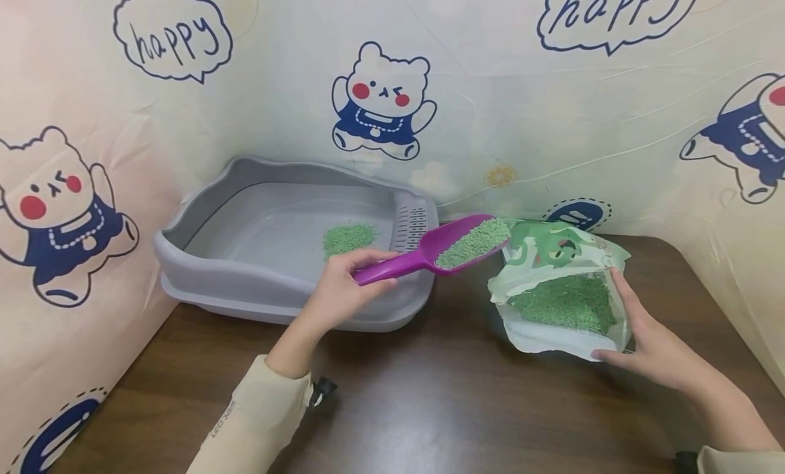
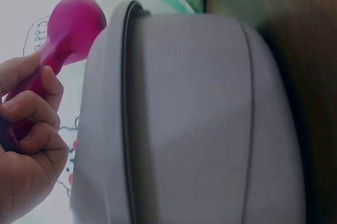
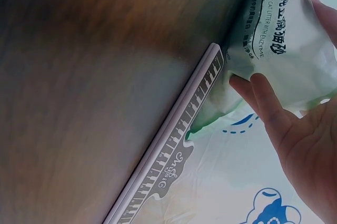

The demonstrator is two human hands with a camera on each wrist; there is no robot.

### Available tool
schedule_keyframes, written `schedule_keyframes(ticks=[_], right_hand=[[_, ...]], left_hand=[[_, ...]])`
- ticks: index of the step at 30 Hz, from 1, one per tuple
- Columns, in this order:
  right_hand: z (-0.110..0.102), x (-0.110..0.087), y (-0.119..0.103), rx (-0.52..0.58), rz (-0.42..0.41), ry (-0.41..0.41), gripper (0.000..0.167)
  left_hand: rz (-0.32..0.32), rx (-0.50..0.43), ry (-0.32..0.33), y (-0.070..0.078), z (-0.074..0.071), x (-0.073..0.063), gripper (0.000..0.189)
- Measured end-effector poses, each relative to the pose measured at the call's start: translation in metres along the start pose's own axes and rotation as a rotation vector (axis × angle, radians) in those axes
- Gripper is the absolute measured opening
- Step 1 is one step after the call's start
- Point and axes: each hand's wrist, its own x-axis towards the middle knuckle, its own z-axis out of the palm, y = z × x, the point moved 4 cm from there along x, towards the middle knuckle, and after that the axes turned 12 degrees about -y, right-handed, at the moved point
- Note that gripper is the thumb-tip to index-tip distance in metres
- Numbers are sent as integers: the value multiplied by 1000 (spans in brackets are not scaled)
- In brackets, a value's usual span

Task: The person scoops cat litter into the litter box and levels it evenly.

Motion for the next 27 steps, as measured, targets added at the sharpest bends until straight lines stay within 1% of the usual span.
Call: schedule_keyframes(ticks=[9,18,27], right_hand=[[1,-1,1,6,-1,-1,134],[0,0,1,13,5,-12,133],[0,0,2,2,5,-5,133]], left_hand=[[-33,50,45,-3,-25,-9,38],[-12,116,116,-8,-48,-20,37],[-46,138,175,-14,-70,-29,37]])
